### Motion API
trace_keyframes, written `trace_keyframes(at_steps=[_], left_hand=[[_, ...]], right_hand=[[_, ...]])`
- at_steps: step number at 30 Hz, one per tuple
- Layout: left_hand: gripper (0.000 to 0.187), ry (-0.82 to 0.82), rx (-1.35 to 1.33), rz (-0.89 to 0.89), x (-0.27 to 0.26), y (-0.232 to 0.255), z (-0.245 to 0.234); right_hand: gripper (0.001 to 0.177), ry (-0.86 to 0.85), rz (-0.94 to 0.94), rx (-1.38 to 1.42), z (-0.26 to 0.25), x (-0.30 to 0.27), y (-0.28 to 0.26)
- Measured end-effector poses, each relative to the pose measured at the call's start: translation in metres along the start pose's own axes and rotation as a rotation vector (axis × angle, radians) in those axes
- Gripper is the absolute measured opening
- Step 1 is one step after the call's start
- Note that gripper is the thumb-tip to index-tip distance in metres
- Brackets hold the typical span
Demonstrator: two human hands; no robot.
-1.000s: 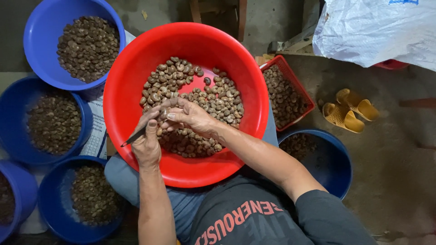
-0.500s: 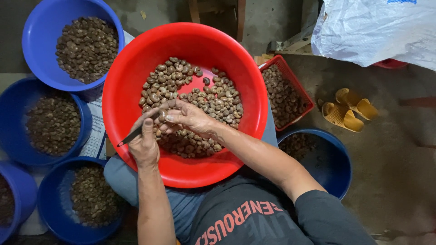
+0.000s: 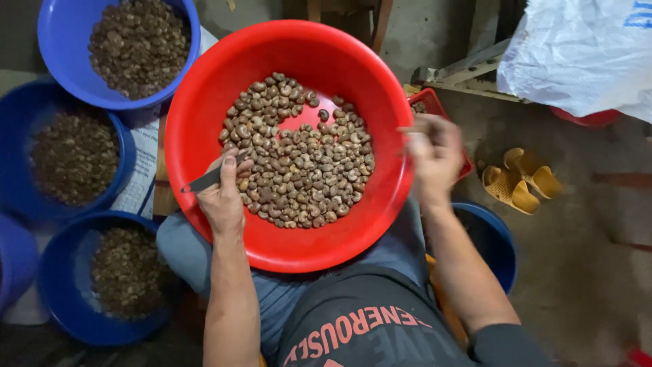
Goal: Manually peeling or cracking open nuts one by one using a small knife and sorting them into different bowls.
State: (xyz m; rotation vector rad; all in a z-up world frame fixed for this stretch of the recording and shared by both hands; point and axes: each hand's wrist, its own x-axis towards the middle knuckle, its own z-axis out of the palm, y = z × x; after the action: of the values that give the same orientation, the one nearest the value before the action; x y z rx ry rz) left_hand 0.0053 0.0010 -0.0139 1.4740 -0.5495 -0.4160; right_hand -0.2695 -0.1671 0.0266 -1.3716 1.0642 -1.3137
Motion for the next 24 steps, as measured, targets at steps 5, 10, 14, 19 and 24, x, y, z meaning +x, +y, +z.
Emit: trace_keyframes(at_steps=[5,10,14,19,24], left_hand=[[0.02,-0.02,0.064,0.022,-0.001,-0.004,0.0],[0.023,-0.055,0.11,0.005,-0.003,-0.002,-0.002],[0.022,-0.069,0.14,0.005,-0.004,0.001,0.0],[0.023,-0.117,0.176,-0.001,-0.001,0.006,0.003],[0.023,-0.115,0.188,-0.039,-0.004,0.008,0.001]], right_hand=[[0.026,0.147,0.189,-0.397,-0.13,-0.022,0.096],[0.059,0.055,0.693,-0.595,-0.205,-0.11,0.19],[0.083,0.362,0.972,-0.572,-0.27,-0.178,0.257],[0.07,0.148,0.929,-0.939,-0.366,-0.209,0.352],[0.044,0.205,0.386,-0.738,-0.211,-0.082,0.188]])
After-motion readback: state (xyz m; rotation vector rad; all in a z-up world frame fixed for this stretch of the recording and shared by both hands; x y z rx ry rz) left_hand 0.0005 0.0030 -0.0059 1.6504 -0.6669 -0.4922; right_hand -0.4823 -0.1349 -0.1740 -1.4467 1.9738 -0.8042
